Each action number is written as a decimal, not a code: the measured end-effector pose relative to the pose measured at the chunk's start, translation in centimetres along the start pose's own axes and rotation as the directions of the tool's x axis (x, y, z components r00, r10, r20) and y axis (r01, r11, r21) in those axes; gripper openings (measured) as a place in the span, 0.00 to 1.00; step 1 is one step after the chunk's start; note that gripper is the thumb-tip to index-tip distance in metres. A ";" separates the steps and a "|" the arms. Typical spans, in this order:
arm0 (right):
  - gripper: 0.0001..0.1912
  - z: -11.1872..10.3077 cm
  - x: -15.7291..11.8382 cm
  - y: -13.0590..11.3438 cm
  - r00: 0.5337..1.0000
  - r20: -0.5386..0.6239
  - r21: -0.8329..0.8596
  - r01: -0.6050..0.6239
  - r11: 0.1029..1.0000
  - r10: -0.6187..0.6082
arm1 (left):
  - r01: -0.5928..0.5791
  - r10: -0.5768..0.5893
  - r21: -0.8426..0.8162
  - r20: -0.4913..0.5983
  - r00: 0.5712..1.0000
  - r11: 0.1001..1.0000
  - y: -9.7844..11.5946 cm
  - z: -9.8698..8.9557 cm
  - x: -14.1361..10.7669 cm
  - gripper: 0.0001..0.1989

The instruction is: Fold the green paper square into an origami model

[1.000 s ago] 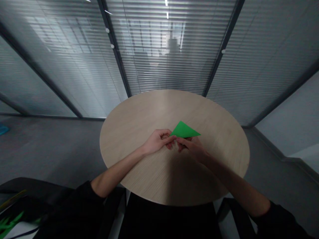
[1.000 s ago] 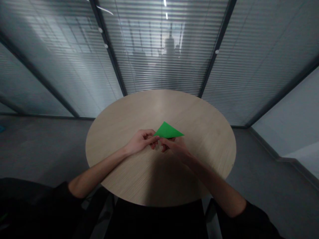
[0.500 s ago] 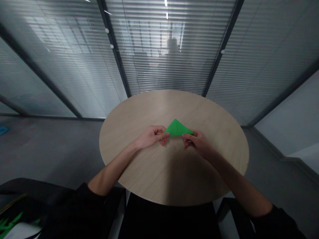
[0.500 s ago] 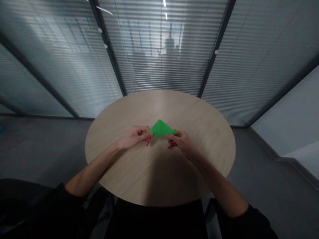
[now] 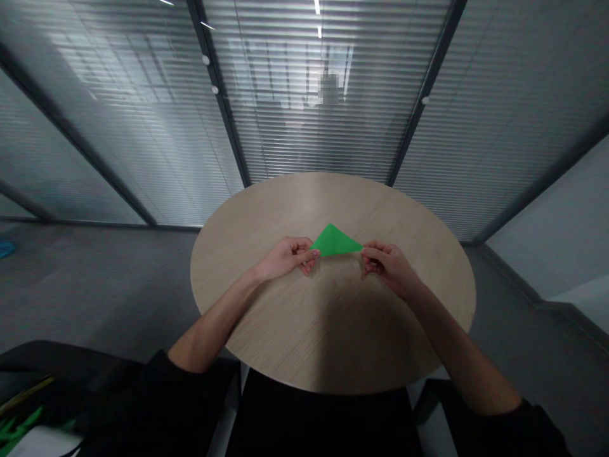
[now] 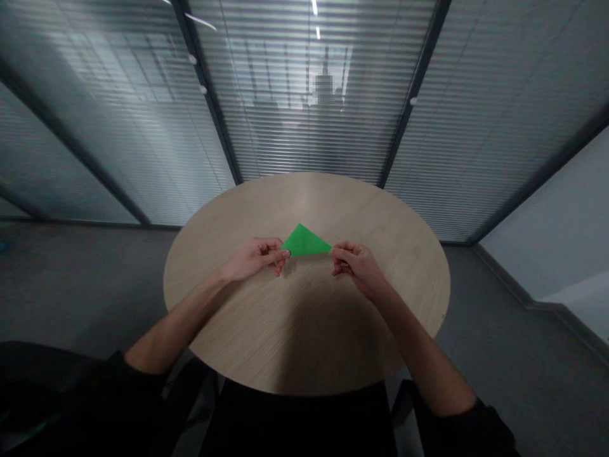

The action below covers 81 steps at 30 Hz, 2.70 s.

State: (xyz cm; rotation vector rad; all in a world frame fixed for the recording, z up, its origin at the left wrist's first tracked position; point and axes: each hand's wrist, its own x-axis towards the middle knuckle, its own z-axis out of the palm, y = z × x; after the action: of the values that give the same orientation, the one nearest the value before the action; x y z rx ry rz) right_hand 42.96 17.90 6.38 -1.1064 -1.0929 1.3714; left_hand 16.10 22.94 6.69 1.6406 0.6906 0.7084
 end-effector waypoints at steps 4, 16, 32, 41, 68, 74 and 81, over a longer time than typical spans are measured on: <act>0.12 -0.4 0.1 -0.4 1.000 -0.013 0.037 0.002 0.999 -0.001 | 0.008 -0.008 -0.005 0.002 1.000 1.000 -0.1 -0.1 0.0 0.17; 0.18 1.2 -0.3 0.5 0.993 0.118 -0.222 0.016 0.975 0.010 | 0.017 -0.020 0.051 0.066 0.998 0.999 -0.1 1.0 -0.1 0.18; 0.15 1.7 -0.7 0.6 0.994 0.113 -0.279 0.040 0.959 -0.008 | -0.016 0.016 0.043 0.003 1.000 0.999 0.2 1.6 -0.2 0.17; 0.14 3.1 -1.1 1.2 0.995 0.050 -0.278 0.097 0.956 -0.087 | -0.012 0.011 0.038 0.041 0.999 0.999 -0.1 3.1 -0.1 0.08; 0.16 1.4 -0.6 0.9 0.986 -0.142 -0.263 0.053 0.963 -0.093 | 0.097 -0.071 0.112 -0.210 0.975 0.989 -1.3 0.5 0.1 0.04; 0.16 1.8 -0.9 0.5 0.992 0.122 -0.283 0.009 0.959 0.027 | -0.030 0.028 -0.025 -0.065 0.997 0.999 -0.5 2.0 0.3 0.21; 0.15 1.8 -1.1 0.5 0.979 0.190 -0.302 -0.016 0.953 0.076 | 0.005 -0.010 -0.076 -0.063 0.998 0.997 -0.5 2.3 0.1 0.16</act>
State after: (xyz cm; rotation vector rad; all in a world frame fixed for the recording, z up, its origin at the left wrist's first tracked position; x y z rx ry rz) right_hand 41.18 16.70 6.29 -1.2356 -1.4669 1.4073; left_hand 17.89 21.65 5.83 1.5509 0.7069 0.7752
